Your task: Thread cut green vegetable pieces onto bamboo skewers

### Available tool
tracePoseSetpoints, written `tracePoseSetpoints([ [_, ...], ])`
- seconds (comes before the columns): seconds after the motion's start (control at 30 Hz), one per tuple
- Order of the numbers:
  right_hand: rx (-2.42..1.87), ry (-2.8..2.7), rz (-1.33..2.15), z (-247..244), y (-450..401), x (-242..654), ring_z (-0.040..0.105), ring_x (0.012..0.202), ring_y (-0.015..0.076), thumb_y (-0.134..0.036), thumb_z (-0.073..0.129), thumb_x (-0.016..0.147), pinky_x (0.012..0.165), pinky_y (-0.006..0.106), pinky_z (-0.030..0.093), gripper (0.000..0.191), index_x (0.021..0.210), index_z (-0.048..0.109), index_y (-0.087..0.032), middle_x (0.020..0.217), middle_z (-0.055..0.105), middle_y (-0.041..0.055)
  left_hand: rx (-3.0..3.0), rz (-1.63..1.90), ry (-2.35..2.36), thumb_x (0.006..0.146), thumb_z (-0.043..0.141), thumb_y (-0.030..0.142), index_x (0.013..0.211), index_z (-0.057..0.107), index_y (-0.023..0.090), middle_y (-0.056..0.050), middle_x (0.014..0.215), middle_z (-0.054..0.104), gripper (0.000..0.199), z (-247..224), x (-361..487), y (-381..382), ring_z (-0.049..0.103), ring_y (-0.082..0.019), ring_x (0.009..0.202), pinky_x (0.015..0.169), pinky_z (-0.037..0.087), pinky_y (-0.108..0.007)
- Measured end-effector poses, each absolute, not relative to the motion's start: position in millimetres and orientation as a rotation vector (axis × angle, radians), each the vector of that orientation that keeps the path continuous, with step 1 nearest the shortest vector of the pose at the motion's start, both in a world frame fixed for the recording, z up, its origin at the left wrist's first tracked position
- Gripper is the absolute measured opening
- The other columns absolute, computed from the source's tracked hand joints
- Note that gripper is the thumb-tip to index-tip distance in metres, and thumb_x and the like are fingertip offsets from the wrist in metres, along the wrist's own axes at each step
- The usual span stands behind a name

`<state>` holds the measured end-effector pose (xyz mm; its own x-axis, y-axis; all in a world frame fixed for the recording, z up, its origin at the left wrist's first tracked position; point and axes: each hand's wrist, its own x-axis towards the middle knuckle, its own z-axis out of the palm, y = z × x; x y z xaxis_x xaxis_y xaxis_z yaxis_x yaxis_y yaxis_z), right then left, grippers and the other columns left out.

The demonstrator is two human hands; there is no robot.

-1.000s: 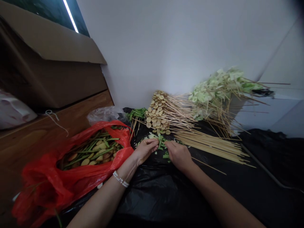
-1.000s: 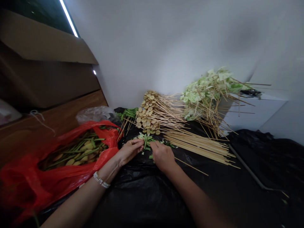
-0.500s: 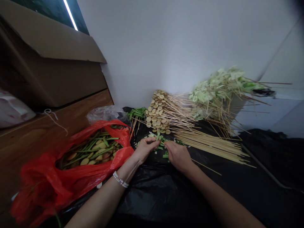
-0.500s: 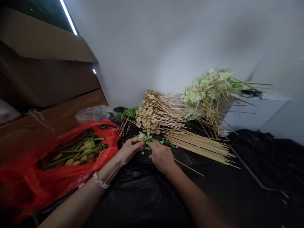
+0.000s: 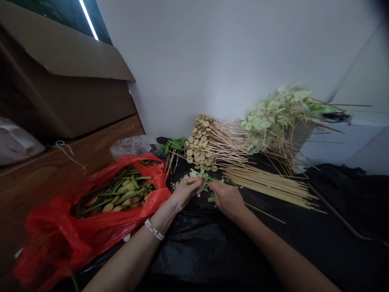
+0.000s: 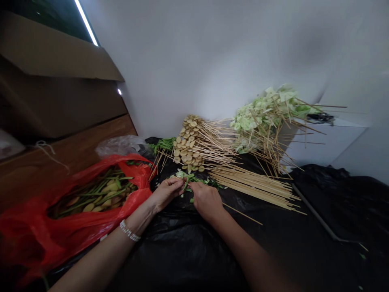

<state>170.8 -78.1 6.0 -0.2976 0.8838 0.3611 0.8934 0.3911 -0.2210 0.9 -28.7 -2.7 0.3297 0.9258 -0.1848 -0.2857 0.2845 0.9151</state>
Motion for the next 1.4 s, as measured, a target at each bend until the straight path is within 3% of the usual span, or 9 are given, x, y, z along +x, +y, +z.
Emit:
tracePoseSetpoints([
  [0.13,-1.532,-2.258,-0.025,7,-79,170,0.062,0.087,0.0147,-0.016,0.036,0.093,0.072,0.023,0.042,0.032,0.115,0.060,-0.022,0.096,0.068,0.0055,0.945,0.922,0.868,0.056,0.085,0.035,0.078,0.074,0.014,-0.007,0.081,0.071,0.032,-2,2,-30,0.063,-0.015,0.081,0.068,0.043,-0.021],
  [0.37,-1.523,-2.338,-0.276,5,-81,169,0.060,0.072,0.0143,-0.013,0.043,0.089,0.058,0.024,0.034,0.025,0.101,0.064,-0.021,0.086,0.066,0.0039,1.166,0.870,0.952,0.064,0.078,0.043,0.075,0.074,0.012,-0.008,0.080,0.072,0.033,-1,-1,-28,0.051,-0.006,0.050,0.047,0.030,-0.020],
  [0.53,-1.562,-2.169,-0.345,7,-75,178,0.058,0.070,0.0131,-0.015,0.041,0.090,0.058,0.024,0.032,0.027,0.103,0.064,-0.021,0.084,0.065,0.0041,1.296,0.968,1.017,0.074,0.062,0.058,0.080,0.073,0.014,-0.008,0.077,0.072,0.045,-4,0,-24,0.054,-0.012,0.051,0.049,0.033,-0.022],
  [0.63,-1.587,-2.064,-0.342,8,-70,186,0.058,0.074,0.0136,-0.020,0.039,0.093,0.061,0.024,0.033,0.027,0.101,0.064,-0.020,0.087,0.066,0.0048,1.636,1.065,1.129,0.074,0.067,0.046,0.080,0.075,0.018,-0.005,0.077,0.071,0.030,-8,-2,-22,0.059,-0.017,0.066,0.062,0.041,-0.025],
  [0.73,-1.576,-2.061,-0.329,7,-68,189,0.058,0.075,0.0140,-0.021,0.038,0.094,0.063,0.024,0.034,0.028,0.101,0.065,-0.020,0.088,0.066,0.0050,2.035,0.999,1.219,0.074,0.068,0.030,0.080,0.077,0.022,-0.004,0.079,0.068,0.013,-13,-7,-20,0.058,-0.018,0.073,0.071,0.041,-0.027],
  [0.97,-1.593,-2.083,-0.358,6,-70,185,0.057,0.070,0.0133,-0.021,0.038,0.093,0.057,0.025,0.030,0.029,0.104,0.065,-0.021,0.088,0.066,0.0042,2.345,0.785,1.322,0.072,0.066,0.015,0.088,0.075,0.024,-0.005,0.086,0.062,0.020,-19,-10,-22,0.056,-0.020,0.084,0.078,0.041,-0.029],
  [1.2,-1.570,-2.083,-0.344,8,-71,185,0.057,0.070,0.0132,-0.021,0.038,0.094,0.058,0.024,0.030,0.029,0.102,0.065,-0.021,0.085,0.066,0.0040,2.186,0.991,1.283,0.073,0.068,0.020,0.081,0.074,0.023,-0.006,0.086,0.067,0.010,-10,-8,-24,0.058,-0.022,0.086,0.082,0.040,-0.031],
  [1.4,-1.572,-2.096,-0.339,8,-71,185,0.057,0.071,0.0131,-0.020,0.039,0.093,0.058,0.025,0.030,0.027,0.102,0.065,-0.021,0.084,0.066,0.0037,1.606,1.178,1.195,0.069,0.074,0.029,0.081,0.071,0.020,-0.003,0.074,0.070,0.015,-9,-9,-18,0.063,-0.018,0.069,0.069,0.046,-0.028],
])
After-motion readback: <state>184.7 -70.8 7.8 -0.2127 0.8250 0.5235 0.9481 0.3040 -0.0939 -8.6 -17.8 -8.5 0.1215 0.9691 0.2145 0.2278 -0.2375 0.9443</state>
